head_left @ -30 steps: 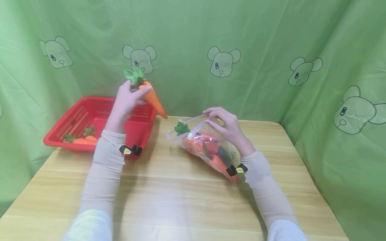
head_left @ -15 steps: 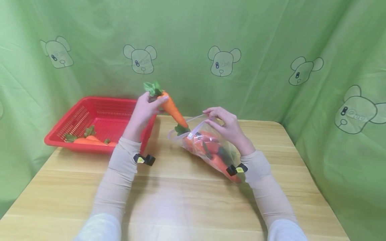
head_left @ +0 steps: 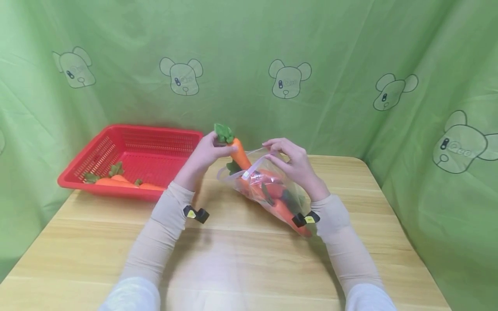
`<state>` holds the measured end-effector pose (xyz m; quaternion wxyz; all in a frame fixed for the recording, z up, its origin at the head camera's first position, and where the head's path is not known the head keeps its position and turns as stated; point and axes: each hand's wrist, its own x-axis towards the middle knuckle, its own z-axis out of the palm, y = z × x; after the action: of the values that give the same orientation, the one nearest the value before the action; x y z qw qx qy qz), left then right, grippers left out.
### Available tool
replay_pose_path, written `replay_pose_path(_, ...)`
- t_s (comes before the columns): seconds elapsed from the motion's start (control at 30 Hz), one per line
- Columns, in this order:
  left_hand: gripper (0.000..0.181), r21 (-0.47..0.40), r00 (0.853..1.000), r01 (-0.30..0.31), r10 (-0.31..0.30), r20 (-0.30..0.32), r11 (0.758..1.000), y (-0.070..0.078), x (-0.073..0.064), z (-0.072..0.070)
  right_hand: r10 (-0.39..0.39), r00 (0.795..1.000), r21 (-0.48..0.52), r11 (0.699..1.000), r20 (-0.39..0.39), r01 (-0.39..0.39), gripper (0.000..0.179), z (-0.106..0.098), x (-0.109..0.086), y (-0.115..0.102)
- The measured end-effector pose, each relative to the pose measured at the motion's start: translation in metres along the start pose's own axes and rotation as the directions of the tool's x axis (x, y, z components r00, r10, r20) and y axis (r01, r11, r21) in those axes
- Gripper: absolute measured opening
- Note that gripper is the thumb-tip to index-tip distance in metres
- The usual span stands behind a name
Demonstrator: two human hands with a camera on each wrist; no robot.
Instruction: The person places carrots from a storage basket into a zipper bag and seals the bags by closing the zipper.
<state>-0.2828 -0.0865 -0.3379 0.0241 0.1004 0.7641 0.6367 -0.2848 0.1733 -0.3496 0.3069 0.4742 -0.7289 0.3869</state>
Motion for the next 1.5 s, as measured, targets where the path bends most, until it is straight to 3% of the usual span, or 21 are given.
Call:
replay_pose_path(0.23, 0.037, 0.123, 0.994, -0.025, 0.012, 0.108, 0.992, -0.004, -0.002, 0.008, 0.008, 1.0, -0.006, 1.0, 0.007, -0.008, 0.018, -0.001, 0.0, -0.001)
replay_pose_path(0.43, 0.035, 0.345, 0.98, -0.011, -0.059, 0.192, 0.938, -0.009, -0.003, 0.011, 0.016, 1.0, -0.005, 1.0, 0.013, -0.016, 0.018, -0.001, -0.001, -0.001)
replay_pose_path(0.63, 0.023, 0.423, 0.947, -0.065, -0.078, 0.313, 0.904, -0.011, -0.002, 0.017, 0.011, 1.0, -0.002, 1.0, 0.015, -0.011, 0.019, 0.0, -0.001, -0.001)
replay_pose_path(0.83, 0.033, 0.494, 0.888, -0.113, -0.135, 0.44, 0.862, -0.006, 0.0, 0.019, 0.0, 1.0, 0.003, 1.0, 0.011, 0.0, 0.019, 0.001, 0.0, -0.002)
replay_pose_path(0.93, 0.038, 0.499, 0.871, -0.11, -0.158, 0.465, 0.859, -0.002, 0.0, 0.016, -0.002, 1.0, -0.002, 1.0, 0.006, 0.002, 0.019, 0.001, 0.0, -0.002)
replay_pose_path(1.17, 0.048, 0.526, 0.897, -0.15, -0.108, 0.428, 0.837, 0.011, -0.005, -0.001, -0.01, 1.0, -0.011, 1.0, -0.001, 0.01, 0.019, 0.0, -0.001, 0.0)
replay_pose_path(1.33, 0.043, 0.546, 0.915, -0.114, -0.126, 0.383, 0.83, 0.015, -0.01, -0.019, -0.004, 1.0, -0.012, 1.0, 0.002, 0.004, 0.019, 0.0, -0.001, 0.0)
replay_pose_path(1.5, 0.042, 0.606, 0.926, -0.107, -0.142, 0.349, 0.789, 0.017, -0.014, -0.037, 0.006, 1.0, -0.01, 1.0, 0.007, -0.006, 0.019, 0.0, -0.002, -0.001)
